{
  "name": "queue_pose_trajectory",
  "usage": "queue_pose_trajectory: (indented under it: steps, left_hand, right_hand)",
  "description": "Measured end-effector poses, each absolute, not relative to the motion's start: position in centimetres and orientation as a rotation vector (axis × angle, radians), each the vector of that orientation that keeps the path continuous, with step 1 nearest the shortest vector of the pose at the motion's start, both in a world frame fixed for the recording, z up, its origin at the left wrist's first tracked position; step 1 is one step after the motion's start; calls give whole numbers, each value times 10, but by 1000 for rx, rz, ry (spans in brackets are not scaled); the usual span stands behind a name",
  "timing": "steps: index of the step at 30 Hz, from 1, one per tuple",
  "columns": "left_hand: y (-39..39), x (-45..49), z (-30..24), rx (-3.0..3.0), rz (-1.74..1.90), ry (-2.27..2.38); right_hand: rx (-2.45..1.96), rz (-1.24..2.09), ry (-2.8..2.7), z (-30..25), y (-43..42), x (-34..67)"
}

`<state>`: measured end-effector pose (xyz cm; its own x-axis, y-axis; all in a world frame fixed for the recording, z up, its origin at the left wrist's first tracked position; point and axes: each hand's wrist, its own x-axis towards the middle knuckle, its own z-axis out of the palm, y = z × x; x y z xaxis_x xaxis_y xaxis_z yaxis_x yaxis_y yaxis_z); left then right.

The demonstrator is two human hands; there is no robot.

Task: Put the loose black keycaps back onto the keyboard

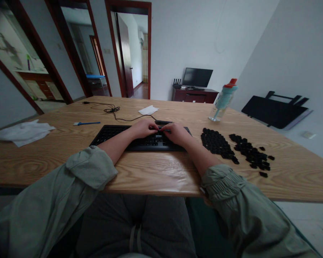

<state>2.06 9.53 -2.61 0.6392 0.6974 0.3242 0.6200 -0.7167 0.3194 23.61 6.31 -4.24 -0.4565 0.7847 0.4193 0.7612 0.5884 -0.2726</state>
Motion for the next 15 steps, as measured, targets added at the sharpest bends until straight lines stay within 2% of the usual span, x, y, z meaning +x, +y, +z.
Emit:
queue_pose_trajectory:
  steps: [15]
  left_hand:
    - [91,20,-23,2670,643,1085]
  right_hand:
    - [-1287,99,-2272,-42,62,236]
